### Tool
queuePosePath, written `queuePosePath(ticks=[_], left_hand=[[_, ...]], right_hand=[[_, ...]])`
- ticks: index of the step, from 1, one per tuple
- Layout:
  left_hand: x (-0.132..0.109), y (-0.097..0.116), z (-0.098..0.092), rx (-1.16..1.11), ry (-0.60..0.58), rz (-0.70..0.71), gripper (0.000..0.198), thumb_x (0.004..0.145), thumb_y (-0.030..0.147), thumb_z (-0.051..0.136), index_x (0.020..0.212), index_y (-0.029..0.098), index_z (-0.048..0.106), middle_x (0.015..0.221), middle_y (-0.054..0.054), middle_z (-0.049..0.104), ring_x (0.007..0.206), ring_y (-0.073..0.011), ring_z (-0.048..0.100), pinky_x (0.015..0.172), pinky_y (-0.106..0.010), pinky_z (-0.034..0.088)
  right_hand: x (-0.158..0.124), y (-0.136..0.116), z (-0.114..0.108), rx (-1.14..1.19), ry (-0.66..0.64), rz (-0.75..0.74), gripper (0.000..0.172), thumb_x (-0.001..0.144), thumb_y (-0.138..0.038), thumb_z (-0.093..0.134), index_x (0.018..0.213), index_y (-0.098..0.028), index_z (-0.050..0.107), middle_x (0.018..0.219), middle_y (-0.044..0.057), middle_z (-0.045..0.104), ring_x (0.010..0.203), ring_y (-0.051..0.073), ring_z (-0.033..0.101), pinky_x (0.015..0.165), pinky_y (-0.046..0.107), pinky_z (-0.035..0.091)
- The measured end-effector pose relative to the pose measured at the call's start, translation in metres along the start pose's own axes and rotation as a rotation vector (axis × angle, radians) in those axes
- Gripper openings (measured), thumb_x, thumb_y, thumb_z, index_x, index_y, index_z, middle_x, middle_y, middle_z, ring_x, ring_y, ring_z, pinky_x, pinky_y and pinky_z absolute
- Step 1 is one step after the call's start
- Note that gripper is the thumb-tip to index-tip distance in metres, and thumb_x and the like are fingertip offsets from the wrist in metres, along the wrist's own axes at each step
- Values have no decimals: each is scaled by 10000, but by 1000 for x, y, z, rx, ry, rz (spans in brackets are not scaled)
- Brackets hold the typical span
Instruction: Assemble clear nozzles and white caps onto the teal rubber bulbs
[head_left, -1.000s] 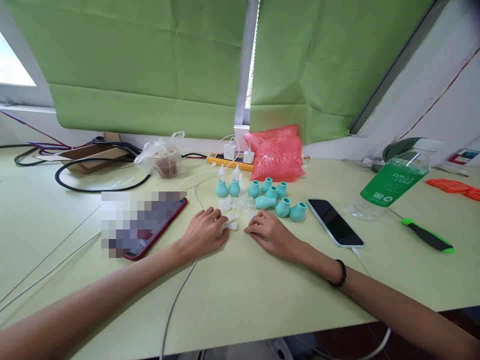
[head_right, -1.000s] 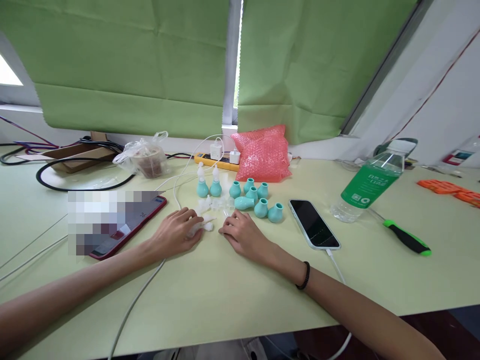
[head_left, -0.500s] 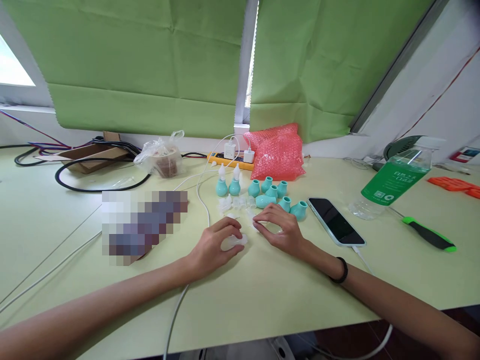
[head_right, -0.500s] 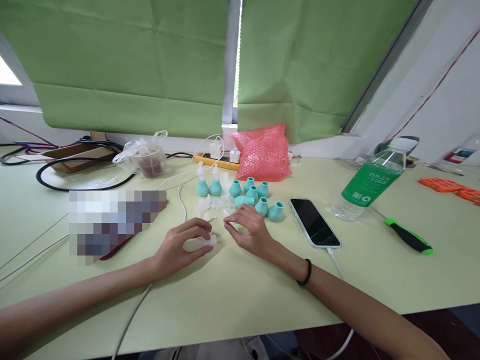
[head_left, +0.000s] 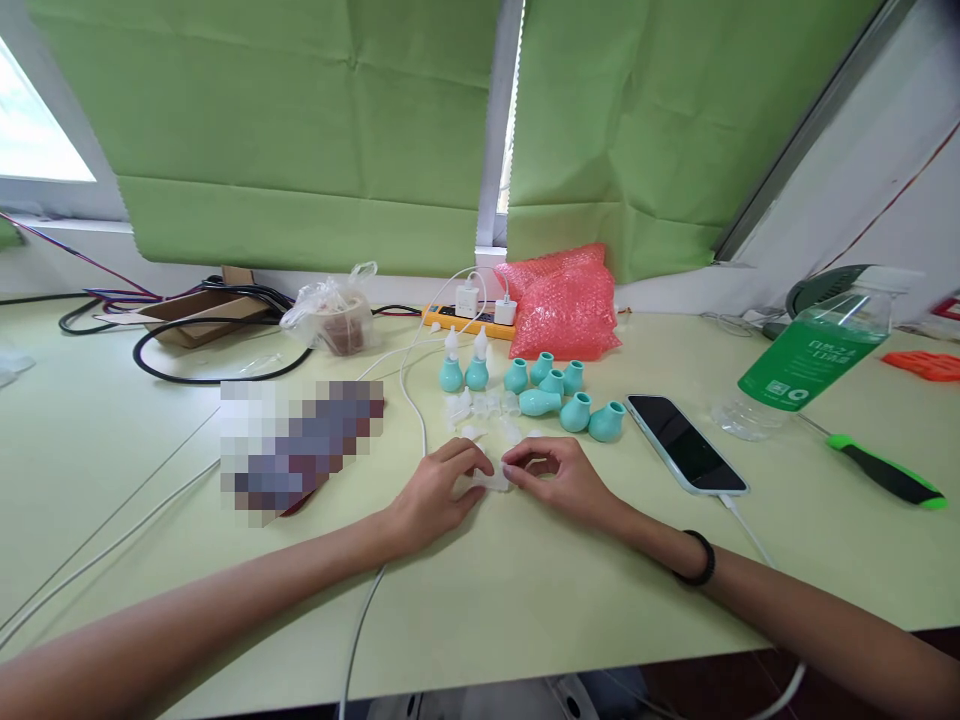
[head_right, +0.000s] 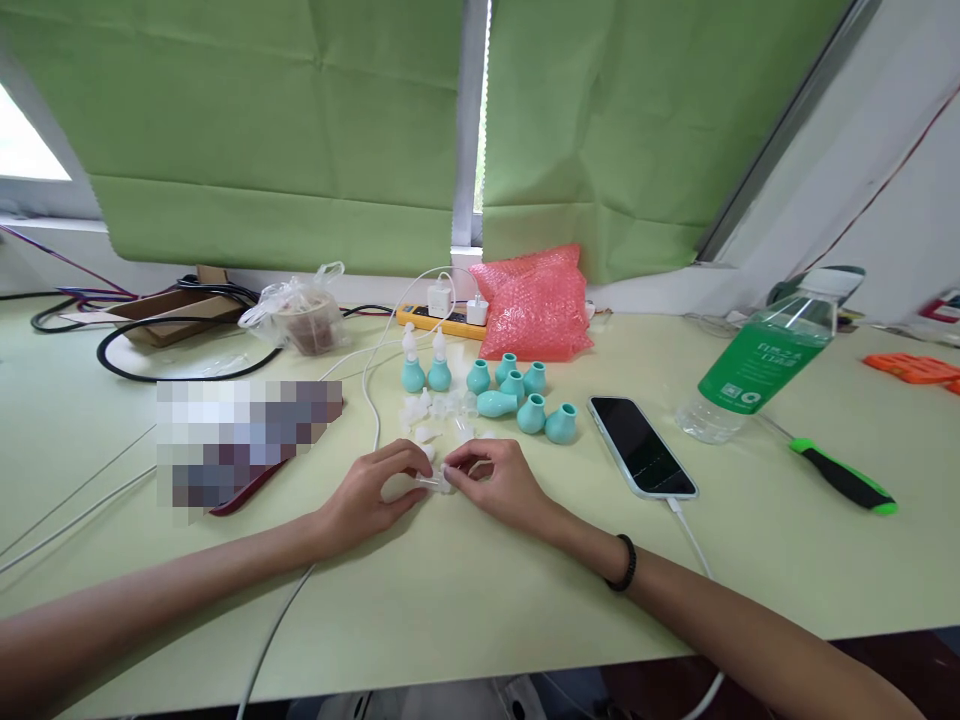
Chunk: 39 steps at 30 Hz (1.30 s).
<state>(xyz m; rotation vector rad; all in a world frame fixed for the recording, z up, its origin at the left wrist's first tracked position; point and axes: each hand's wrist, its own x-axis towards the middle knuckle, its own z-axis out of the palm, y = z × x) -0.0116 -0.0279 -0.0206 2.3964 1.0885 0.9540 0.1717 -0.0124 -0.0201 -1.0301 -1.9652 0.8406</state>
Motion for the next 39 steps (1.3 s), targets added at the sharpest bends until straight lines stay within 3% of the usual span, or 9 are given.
queuePosePath(ticks=[6,12,17,22,27,34,39], left_hand=[[3,1,-2,-86,-30,-100,144,710,177,535,850,166,567,789,-31,565,683,-114,534,646,-248,467],[5,0,-1,-43,-48,-116,276,663,149,586,936,177,555,766,-15,538,688,-117,515,654,-256,456],[4,-2,-1,-53,-51,-89,100,669,142,588,764,176,578,778,-20,552,722,-124,532,669,-255,450],[-1,-3,2,-74,-38,56,69,707,136,555,653,165,587,824,-33,558,732,-106,549,674,-224,448],[-2,-2,1,-61,-48,182,90,745,159,498,714,158,583,816,-51,566,780,-128,542,699,-248,454],[1,0,0,-14,-79,29,238,713,138,523,949,168,520,824,-28,568,697,-116,531,653,-249,456],[3,-1,-1,-20,-59,15,187,677,55,501,826,164,531,804,-27,555,765,-132,525,660,-236,440]], right_hand=[[-1,-3,1,8,-35,-29,122,697,-220,564,773,-187,655,741,26,663,656,134,604,613,264,522],[1,-2,0,135,-27,79,147,692,-234,578,796,-173,662,767,38,663,669,138,614,637,278,527],[3,0,-1,255,-43,174,141,649,-238,617,760,-162,658,727,27,656,588,117,605,600,266,531],[2,-6,-3,103,-69,85,118,671,-235,593,733,-157,656,702,28,643,628,118,591,589,239,508],[1,-10,-6,-33,-132,-26,132,714,-197,538,753,-149,654,699,31,625,612,107,567,556,220,480],[1,-4,-7,-73,-62,-48,131,715,-206,544,772,-149,647,721,36,652,627,117,594,594,235,508],[-1,-6,-7,-62,-66,-77,127,708,-204,552,769,-144,646,699,33,663,599,114,612,588,227,525]])
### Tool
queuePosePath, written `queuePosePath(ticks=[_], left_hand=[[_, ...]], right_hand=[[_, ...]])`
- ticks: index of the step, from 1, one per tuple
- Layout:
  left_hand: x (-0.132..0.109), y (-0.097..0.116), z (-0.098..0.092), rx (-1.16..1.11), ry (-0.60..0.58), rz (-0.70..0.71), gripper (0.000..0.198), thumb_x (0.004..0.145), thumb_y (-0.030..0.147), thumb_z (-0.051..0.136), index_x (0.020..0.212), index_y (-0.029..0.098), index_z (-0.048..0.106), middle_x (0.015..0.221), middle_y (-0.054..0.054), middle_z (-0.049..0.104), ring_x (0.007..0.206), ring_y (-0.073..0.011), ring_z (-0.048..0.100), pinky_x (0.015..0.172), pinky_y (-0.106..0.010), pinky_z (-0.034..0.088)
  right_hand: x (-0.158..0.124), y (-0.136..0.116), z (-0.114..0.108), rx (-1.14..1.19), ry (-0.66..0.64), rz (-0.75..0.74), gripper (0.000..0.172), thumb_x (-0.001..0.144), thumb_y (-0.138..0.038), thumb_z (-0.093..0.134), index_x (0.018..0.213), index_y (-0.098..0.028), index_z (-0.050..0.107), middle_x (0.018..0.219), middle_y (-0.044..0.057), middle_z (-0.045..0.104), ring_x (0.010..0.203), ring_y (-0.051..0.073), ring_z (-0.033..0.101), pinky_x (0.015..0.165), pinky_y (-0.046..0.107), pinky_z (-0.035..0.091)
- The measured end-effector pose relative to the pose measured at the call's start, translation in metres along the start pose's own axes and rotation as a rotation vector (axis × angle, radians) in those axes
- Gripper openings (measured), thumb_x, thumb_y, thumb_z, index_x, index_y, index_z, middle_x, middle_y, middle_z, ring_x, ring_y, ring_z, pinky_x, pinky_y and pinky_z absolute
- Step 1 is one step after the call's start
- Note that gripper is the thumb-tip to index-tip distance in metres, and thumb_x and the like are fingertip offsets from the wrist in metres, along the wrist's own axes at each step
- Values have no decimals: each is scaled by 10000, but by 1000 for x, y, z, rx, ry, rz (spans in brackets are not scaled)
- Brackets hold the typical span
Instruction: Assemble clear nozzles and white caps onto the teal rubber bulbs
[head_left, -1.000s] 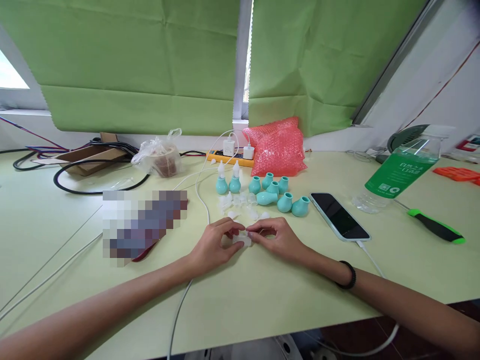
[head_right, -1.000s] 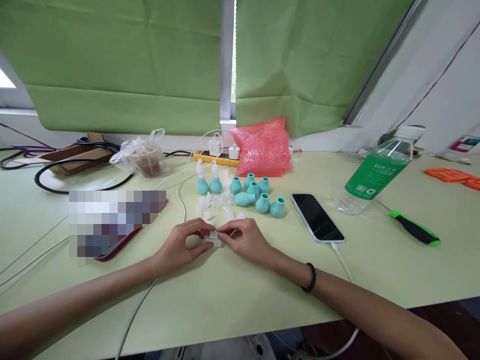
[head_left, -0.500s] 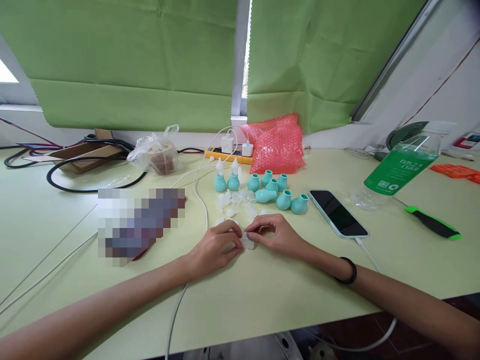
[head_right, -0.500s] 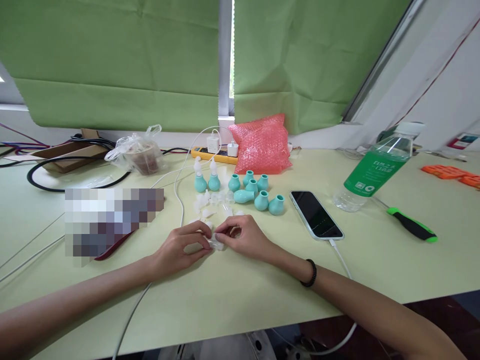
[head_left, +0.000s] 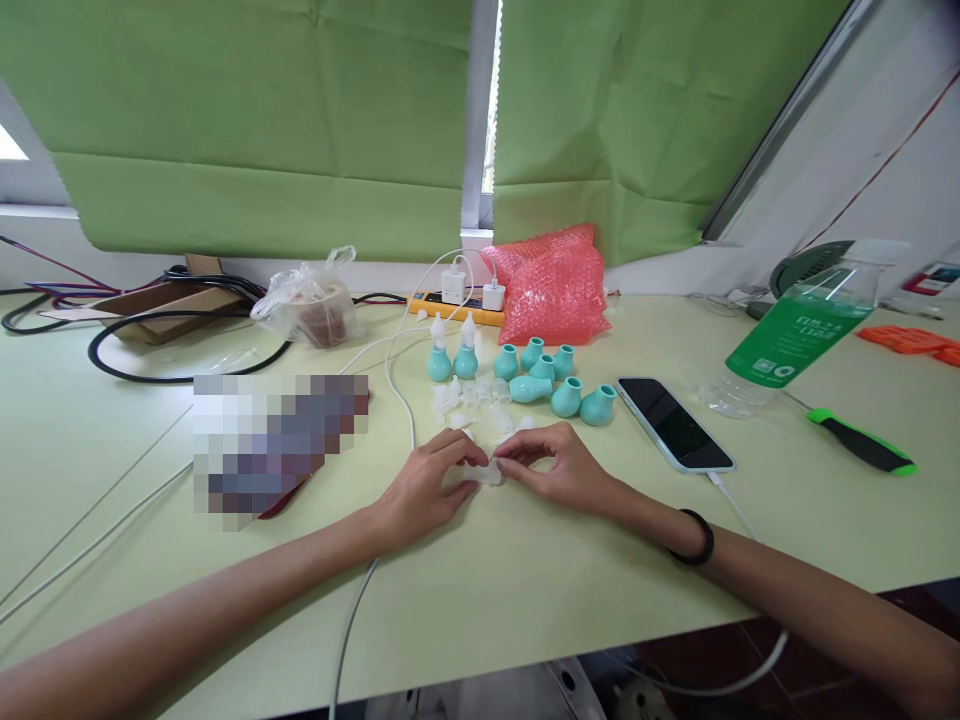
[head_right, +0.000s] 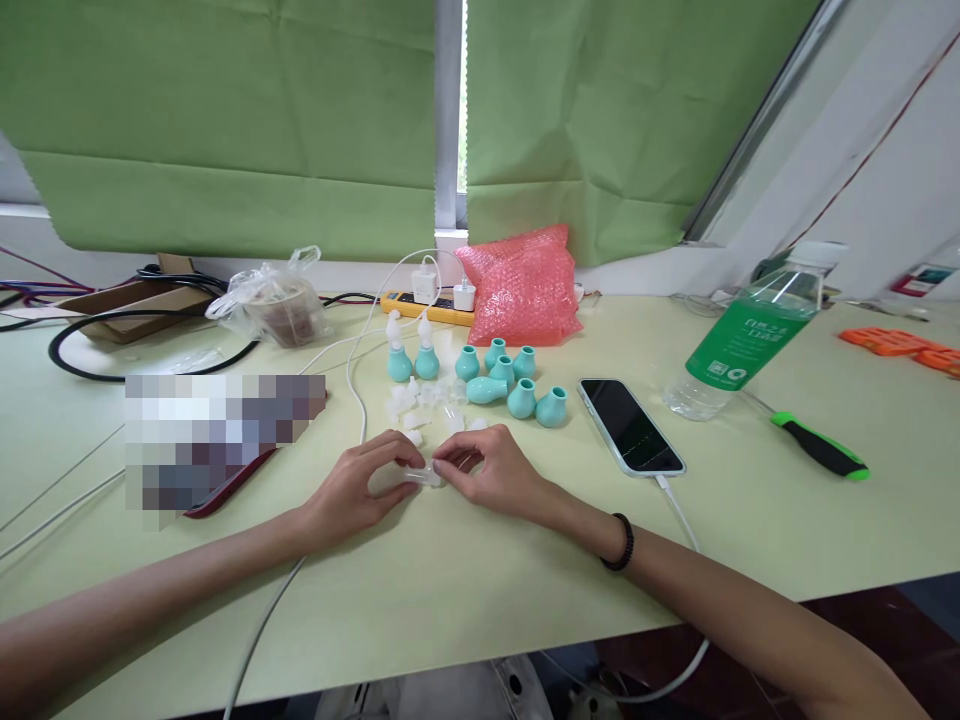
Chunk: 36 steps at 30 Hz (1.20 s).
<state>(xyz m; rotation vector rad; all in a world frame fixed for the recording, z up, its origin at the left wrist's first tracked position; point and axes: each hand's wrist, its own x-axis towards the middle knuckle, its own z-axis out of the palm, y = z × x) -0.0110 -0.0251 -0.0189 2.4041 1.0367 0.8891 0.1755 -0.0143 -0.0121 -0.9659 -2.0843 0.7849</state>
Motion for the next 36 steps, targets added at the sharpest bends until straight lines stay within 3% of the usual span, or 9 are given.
queuePosePath(ticks=[6,10,15,17,20,24,30,36], left_hand=[[-1,-4,1,-27,6,-10,218,672,15,433,790,169,532,759,-20,561,725,-126,524,654,-247,437],[-1,-2,1,-33,55,-14,185,668,29,441,773,156,524,769,-25,548,726,-121,518,648,-241,446],[1,1,1,-51,35,-28,294,693,111,490,978,162,542,922,-53,576,778,-133,542,703,-268,462],[1,1,1,-33,-13,-57,247,715,140,494,948,164,571,881,-47,608,808,-152,552,725,-284,456],[1,-1,2,-52,-38,-113,244,705,163,532,945,165,574,835,-32,626,762,-141,567,711,-272,459],[0,-2,2,-97,-28,-145,300,686,202,580,983,180,546,823,-8,626,715,-115,573,699,-244,459],[1,-1,1,-40,-72,-158,152,689,222,570,832,174,589,783,-15,621,714,-136,561,683,-262,450],[1,2,0,-121,-13,-74,131,698,197,546,810,156,600,748,-26,607,678,-123,555,656,-257,472]], right_hand=[[-3,-5,1,-99,69,-231,96,697,-169,566,748,-148,644,656,26,665,557,102,604,552,208,500],[-5,-2,1,-189,0,-384,107,712,-166,559,785,-163,637,676,24,670,590,111,606,562,226,475],[-5,0,-1,-269,-116,-531,106,733,-168,543,802,-168,624,694,24,657,674,131,581,605,254,458],[-4,-2,-1,-224,-72,-506,88,730,-173,550,778,-164,623,684,26,647,672,128,565,618,258,456],[-2,-5,-1,-120,45,-327,89,731,-174,549,766,-141,625,670,37,625,618,111,548,590,241,452],[0,-6,0,-66,15,-99,109,731,-182,545,723,-130,640,604,24,578,538,88,497,494,205,411],[0,-1,4,-134,3,-122,120,715,-180,557,651,-134,647,507,-8,503,480,72,417,484,215,364],[0,-1,3,12,16,-35,92,706,-200,565,729,-151,640,622,11,583,553,84,503,495,196,415]])
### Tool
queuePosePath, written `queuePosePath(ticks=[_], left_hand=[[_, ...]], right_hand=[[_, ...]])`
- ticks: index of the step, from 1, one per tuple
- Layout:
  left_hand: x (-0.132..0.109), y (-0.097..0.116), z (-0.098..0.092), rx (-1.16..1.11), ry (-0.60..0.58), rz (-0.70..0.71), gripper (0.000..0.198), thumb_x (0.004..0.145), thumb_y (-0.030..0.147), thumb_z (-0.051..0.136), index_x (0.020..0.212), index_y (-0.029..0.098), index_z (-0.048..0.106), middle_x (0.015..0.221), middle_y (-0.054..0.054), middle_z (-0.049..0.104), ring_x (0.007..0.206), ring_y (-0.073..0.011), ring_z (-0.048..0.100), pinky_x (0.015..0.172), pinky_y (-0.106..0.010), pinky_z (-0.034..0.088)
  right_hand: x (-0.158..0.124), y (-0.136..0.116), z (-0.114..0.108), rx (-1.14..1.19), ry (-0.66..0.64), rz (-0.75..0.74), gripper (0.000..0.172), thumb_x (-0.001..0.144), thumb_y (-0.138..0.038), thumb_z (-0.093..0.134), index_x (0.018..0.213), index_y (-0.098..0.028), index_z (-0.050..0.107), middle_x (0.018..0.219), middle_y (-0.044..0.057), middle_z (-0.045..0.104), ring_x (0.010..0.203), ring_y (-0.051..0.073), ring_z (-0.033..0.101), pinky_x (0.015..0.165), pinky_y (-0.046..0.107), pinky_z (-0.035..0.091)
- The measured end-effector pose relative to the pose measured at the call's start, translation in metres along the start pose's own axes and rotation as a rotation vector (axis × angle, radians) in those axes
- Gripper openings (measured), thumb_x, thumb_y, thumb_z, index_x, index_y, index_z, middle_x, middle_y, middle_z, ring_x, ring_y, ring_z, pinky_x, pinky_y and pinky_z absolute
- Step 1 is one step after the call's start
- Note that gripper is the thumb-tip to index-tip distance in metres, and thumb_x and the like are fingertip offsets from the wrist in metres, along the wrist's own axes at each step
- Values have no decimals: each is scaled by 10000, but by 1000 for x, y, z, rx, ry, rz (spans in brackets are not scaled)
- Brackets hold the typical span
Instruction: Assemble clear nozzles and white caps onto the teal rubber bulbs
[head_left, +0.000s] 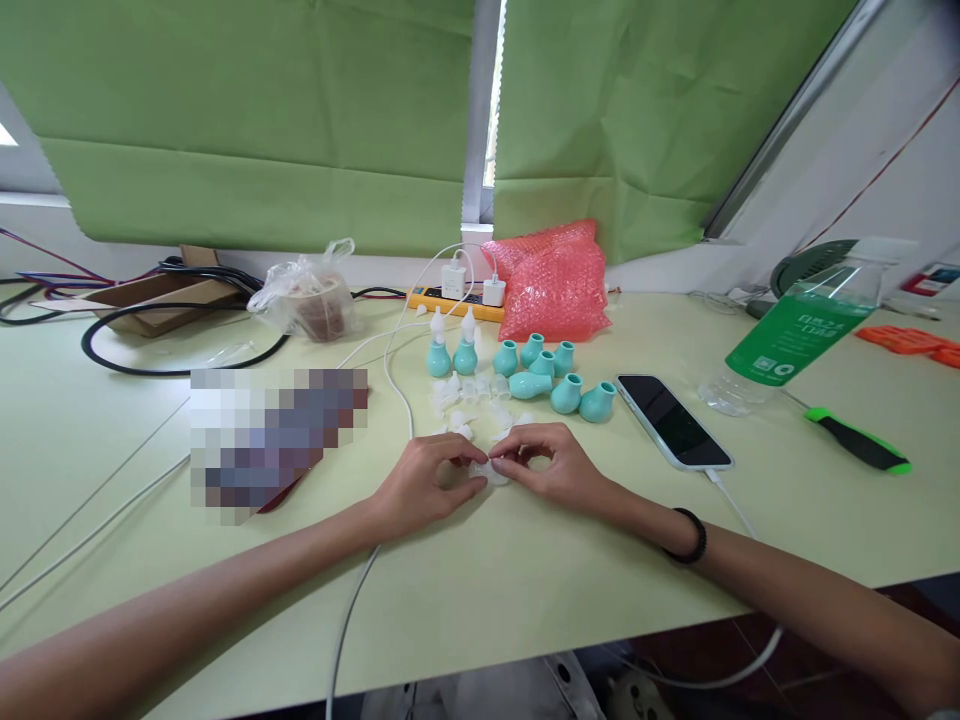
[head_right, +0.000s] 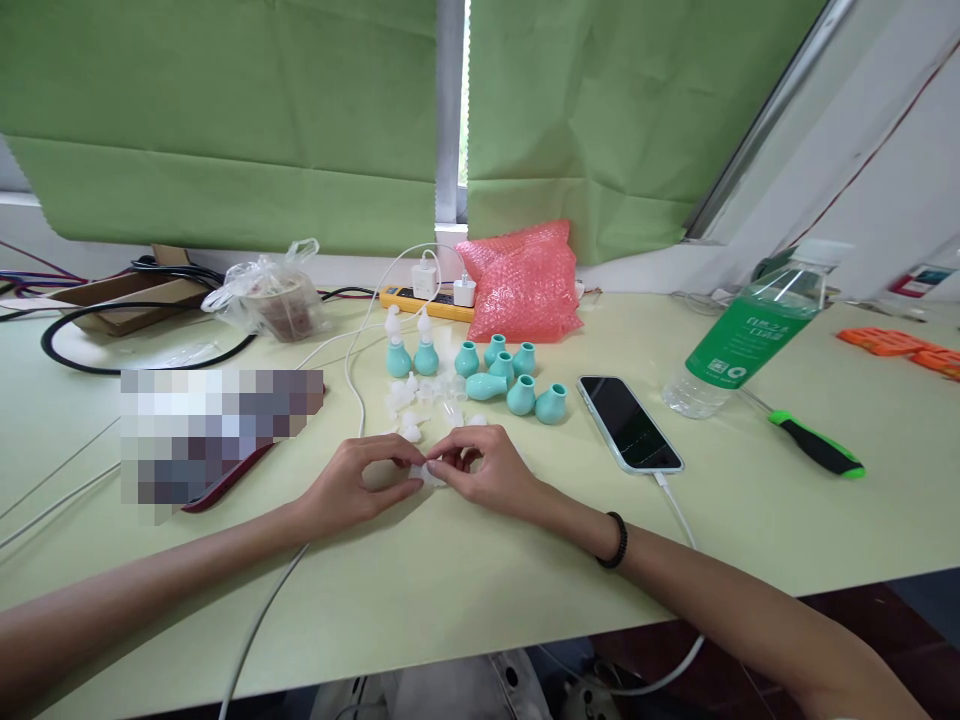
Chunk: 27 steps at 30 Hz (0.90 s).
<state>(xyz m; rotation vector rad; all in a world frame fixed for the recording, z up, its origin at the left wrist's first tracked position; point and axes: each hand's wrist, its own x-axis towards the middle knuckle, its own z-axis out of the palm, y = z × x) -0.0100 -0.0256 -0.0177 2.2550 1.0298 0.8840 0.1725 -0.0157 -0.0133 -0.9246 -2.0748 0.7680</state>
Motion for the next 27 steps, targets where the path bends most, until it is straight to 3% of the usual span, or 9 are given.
queuePosePath(ticks=[5,10,15,19,23,27], left_hand=[[0,2,1,-197,66,-76,168,697,197,550,850,144,594,821,-44,609,675,-111,576,637,-246,526],[1,3,1,-244,107,-177,196,670,223,596,835,117,608,770,-48,627,656,-116,589,628,-249,546],[1,1,2,-245,127,-141,184,678,243,604,808,115,626,773,-51,635,655,-114,589,610,-237,550],[-1,0,2,-213,137,-105,168,690,252,601,792,125,641,756,-47,641,661,-119,594,609,-237,551],[-2,0,1,-191,143,-84,165,697,259,599,790,134,650,748,-48,646,655,-122,597,598,-239,554],[-2,0,2,-181,187,-80,166,686,270,611,776,137,653,751,-55,650,658,-130,601,578,-238,555]], right_hand=[[0,-1,-2,27,6,-12,99,714,-197,559,720,-151,646,625,18,590,561,90,519,496,201,427],[-1,2,-1,-65,70,-177,113,710,-196,571,762,-139,653,608,26,589,524,90,523,499,217,439],[-2,10,1,-256,149,-405,138,722,-192,569,819,-134,648,636,49,602,558,105,530,495,226,433],[-3,14,-1,-435,107,-519,161,757,-183,527,889,-152,614,673,47,606,609,117,517,516,238,432],[-5,13,-1,-569,79,-578,178,777,-178,492,925,-145,586,669,50,592,625,130,502,529,254,428],[-5,12,1,-529,100,-555,202,774,-190,500,960,-144,564,681,46,582,627,124,497,535,246,427]])
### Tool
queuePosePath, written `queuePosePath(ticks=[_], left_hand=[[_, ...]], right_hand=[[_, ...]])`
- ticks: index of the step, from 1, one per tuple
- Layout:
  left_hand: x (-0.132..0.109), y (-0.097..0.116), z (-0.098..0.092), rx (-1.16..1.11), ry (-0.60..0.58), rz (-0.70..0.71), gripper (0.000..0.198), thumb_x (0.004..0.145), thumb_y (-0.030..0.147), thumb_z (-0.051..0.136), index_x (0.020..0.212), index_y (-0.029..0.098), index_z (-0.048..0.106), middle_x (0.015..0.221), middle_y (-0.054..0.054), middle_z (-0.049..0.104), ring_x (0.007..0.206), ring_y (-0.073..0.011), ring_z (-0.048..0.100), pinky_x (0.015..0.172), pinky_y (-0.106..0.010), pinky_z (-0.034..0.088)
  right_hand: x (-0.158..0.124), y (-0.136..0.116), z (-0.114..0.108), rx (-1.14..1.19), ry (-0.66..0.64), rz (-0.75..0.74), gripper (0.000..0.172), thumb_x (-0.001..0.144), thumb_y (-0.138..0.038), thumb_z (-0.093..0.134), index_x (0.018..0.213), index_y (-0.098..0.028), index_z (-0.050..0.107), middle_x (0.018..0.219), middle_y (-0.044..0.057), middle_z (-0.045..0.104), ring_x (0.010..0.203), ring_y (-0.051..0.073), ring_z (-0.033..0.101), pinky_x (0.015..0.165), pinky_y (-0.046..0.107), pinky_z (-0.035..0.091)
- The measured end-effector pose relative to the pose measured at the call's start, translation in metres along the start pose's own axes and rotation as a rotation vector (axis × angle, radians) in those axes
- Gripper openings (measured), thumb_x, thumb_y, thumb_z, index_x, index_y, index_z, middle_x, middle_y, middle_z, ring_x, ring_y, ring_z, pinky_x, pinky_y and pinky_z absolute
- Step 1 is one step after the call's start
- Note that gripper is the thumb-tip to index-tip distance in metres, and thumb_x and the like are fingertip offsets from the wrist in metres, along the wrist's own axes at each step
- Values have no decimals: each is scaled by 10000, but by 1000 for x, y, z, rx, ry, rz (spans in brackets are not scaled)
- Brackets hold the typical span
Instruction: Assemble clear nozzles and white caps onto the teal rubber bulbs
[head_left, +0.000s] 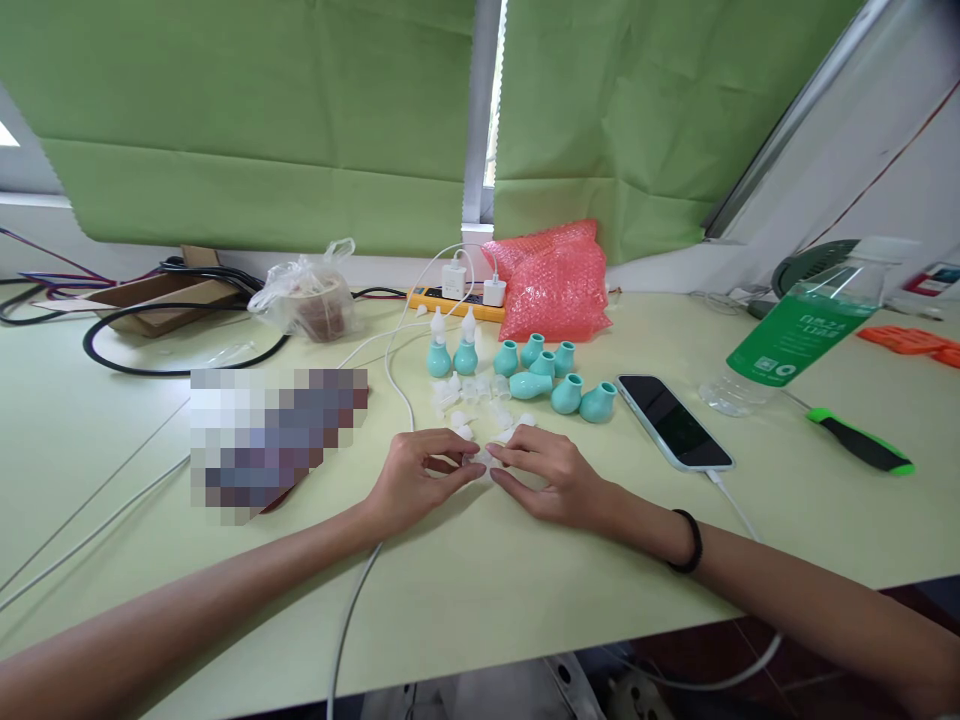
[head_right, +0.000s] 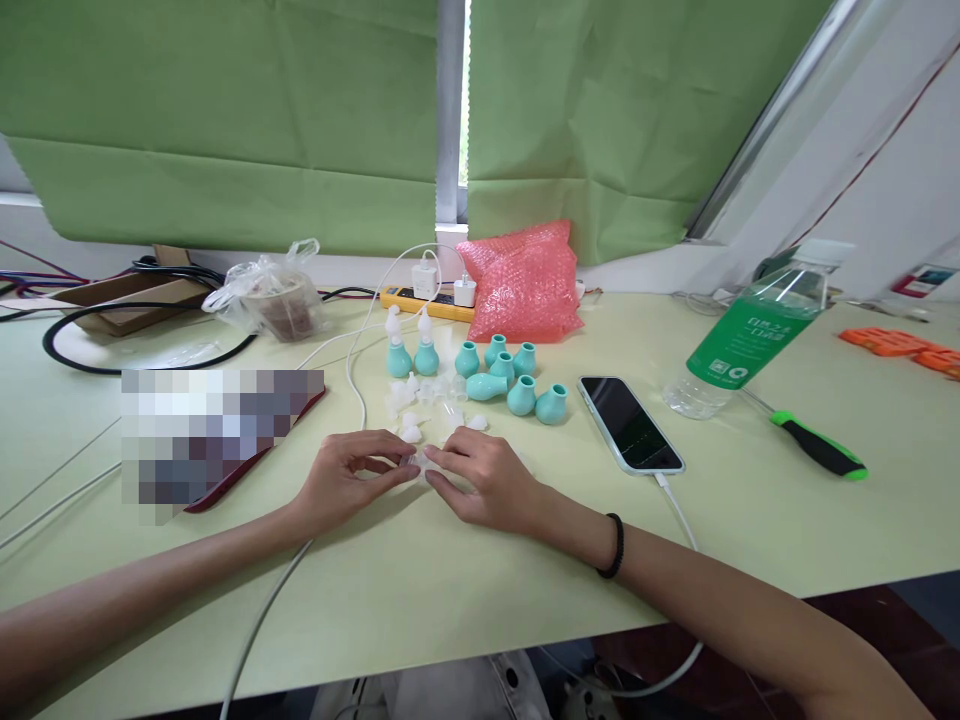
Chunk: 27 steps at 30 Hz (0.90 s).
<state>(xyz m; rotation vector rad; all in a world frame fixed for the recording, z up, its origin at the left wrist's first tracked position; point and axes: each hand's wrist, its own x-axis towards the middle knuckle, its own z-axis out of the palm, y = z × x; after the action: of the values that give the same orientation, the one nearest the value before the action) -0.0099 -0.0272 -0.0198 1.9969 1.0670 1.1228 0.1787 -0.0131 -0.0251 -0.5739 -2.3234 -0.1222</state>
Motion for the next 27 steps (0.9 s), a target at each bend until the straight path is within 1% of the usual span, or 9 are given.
queuePosePath(ticks=[5,13,18,21,24,26,27], left_hand=[[0,-1,1,-11,-9,27,157,693,274,602,764,145,656,727,-46,648,629,-119,596,563,-231,554],[0,2,1,-35,-3,-12,158,687,264,608,762,133,654,731,-49,643,635,-120,594,568,-227,551],[1,2,0,-50,41,-46,146,680,267,615,748,142,651,744,-48,651,664,-131,597,557,-225,543],[0,2,1,-70,41,-40,138,683,262,613,740,141,646,733,-47,648,660,-131,594,540,-219,539],[-1,3,2,-62,39,-9,116,686,240,610,738,142,643,724,-47,641,651,-128,591,520,-214,536],[-2,4,2,-54,49,20,102,684,224,612,740,144,642,715,-45,637,638,-122,588,515,-215,536],[-2,5,2,-56,57,34,97,682,217,613,741,144,640,711,-44,635,635,-120,586,516,-216,537]], right_hand=[[0,-1,-1,-70,-35,-3,186,785,-203,483,937,-153,578,652,37,565,611,125,480,519,245,409],[2,-6,-3,-209,-54,-17,195,788,-198,476,926,-131,596,661,56,584,633,147,485,540,269,407],[-1,-6,2,-94,-29,35,256,796,-228,464,1014,-127,553,622,37,560,587,138,486,517,261,399],[-4,-4,7,-50,4,11,288,788,-228,485,1054,-125,523,618,27,555,581,132,484,499,249,385],[-5,-5,8,-44,26,-19,279,779,-202,498,1047,-131,525,625,25,558,568,124,470,485,244,374],[-3,-7,7,23,42,18,283,758,-197,523,1036,-146,537,603,9,539,555,115,463,486,239,385],[-1,-9,5,83,56,60,289,742,-201,541,1027,-155,546,598,1,526,553,110,465,496,237,400]])
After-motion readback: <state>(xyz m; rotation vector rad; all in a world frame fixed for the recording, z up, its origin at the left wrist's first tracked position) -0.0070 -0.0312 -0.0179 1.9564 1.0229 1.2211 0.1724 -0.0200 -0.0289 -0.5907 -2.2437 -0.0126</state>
